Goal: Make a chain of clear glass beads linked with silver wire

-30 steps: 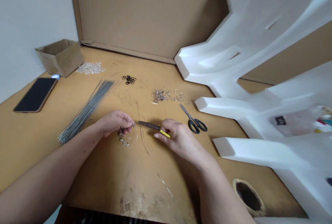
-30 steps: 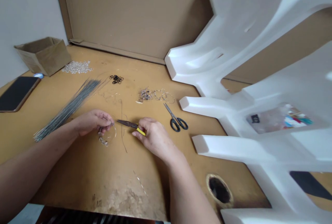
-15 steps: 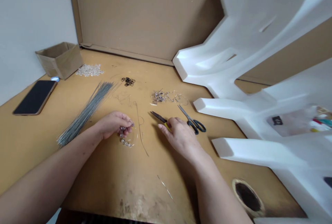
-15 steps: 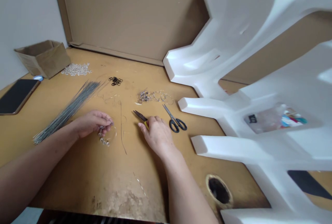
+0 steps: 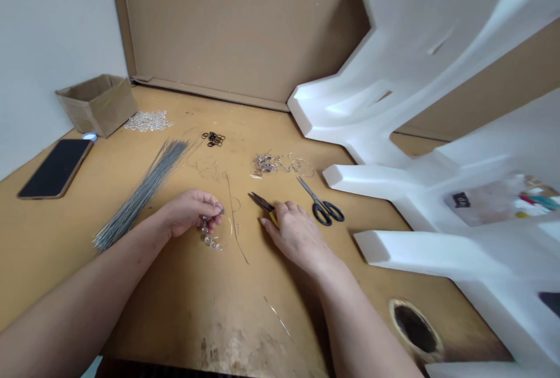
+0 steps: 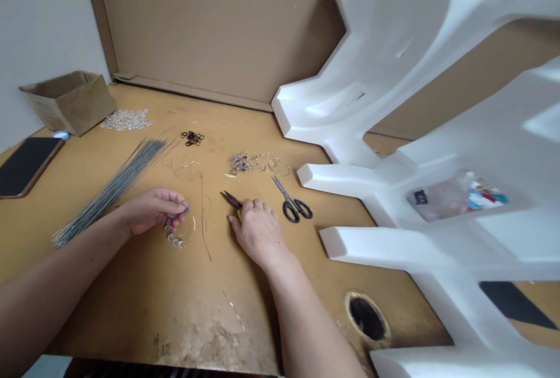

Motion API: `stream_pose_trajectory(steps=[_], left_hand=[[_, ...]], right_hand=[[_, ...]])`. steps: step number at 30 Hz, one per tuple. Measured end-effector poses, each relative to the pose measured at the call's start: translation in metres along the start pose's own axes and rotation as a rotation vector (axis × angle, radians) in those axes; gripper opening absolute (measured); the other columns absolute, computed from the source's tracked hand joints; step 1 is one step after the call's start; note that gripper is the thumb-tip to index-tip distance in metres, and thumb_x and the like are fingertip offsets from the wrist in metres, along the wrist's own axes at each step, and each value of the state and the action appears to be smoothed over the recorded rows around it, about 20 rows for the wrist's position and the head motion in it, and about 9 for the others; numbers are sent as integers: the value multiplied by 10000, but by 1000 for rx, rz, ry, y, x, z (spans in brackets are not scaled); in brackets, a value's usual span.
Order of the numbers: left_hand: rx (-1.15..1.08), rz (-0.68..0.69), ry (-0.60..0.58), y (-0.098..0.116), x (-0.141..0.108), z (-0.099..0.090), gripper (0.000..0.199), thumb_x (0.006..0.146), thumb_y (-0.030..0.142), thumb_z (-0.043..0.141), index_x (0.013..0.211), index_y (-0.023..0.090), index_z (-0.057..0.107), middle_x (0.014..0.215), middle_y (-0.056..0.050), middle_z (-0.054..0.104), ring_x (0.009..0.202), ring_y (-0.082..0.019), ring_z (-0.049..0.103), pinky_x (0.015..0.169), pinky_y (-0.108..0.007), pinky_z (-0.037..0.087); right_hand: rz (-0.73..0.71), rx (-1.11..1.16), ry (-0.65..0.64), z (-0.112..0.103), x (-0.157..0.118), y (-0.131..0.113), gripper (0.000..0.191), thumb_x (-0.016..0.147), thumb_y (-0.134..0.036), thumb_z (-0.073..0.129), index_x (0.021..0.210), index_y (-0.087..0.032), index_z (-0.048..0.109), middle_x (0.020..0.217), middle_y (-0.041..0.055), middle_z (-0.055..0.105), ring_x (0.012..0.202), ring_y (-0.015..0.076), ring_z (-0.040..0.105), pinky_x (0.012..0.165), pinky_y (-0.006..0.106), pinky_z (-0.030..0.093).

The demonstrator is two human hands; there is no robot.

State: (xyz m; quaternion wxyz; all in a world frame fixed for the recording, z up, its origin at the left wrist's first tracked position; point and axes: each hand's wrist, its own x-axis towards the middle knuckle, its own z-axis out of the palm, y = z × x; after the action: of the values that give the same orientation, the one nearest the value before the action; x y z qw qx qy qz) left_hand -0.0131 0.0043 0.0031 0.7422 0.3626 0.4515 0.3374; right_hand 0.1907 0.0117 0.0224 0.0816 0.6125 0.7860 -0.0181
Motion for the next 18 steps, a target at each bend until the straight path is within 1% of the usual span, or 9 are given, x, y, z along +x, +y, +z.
stream_pose_trajectory(steps=[3,6,8,10,12,14,16,18], left_hand=[[-1,7,4,0,-1,1,194,505,220,684,604,118,553,501,4,552,427,-71,478,460,-225,401],[18,19,26,-2,0,3,179,526,222,670,598,122,540,494,8,546,420,-70,476,451,-220,396],[34,27,47,-3,1,5,157,546,213,651,592,126,530,487,12,543,412,-70,474,442,-215,392],[57,36,76,-6,2,7,130,572,202,626,583,130,517,477,16,539,401,-67,468,435,-210,388],[84,63,111,-8,3,10,104,599,185,596,575,134,509,467,22,535,391,-62,460,432,-206,387],[118,94,145,-8,3,14,75,614,157,570,578,136,508,460,30,533,388,-59,456,435,-200,387],[154,114,182,-9,2,19,52,618,126,550,586,139,510,453,39,532,389,-56,459,438,-192,385],[192,120,209,-8,1,23,48,619,111,536,593,141,511,428,50,520,389,-58,465,433,-182,374]], right_hand=[[-15,-44,-6,-2,-4,-3,304,819,-326,433,957,-83,553,938,163,565,918,279,511,760,348,384],[-33,-73,19,-1,-6,-4,288,805,-326,458,916,-87,575,954,177,566,922,299,507,751,369,383],[-48,-62,79,0,-6,-4,252,792,-309,477,859,-94,590,974,189,564,927,315,500,751,392,376],[-73,16,195,0,-7,-5,203,792,-279,470,789,-114,590,969,179,568,909,302,499,749,401,368],[-123,209,313,-2,-10,-9,205,810,-269,432,710,-145,562,873,130,583,829,245,508,724,369,373],[-201,507,350,-5,-15,-15,261,828,-298,393,632,-166,502,698,60,552,691,171,493,659,303,382],[-247,777,267,-7,-21,-24,315,824,-355,390,569,-176,431,579,1,463,566,116,435,556,241,359],[-260,957,139,-8,-25,-31,348,809,-403,398,541,-182,387,508,-41,353,482,84,342,465,207,294]])
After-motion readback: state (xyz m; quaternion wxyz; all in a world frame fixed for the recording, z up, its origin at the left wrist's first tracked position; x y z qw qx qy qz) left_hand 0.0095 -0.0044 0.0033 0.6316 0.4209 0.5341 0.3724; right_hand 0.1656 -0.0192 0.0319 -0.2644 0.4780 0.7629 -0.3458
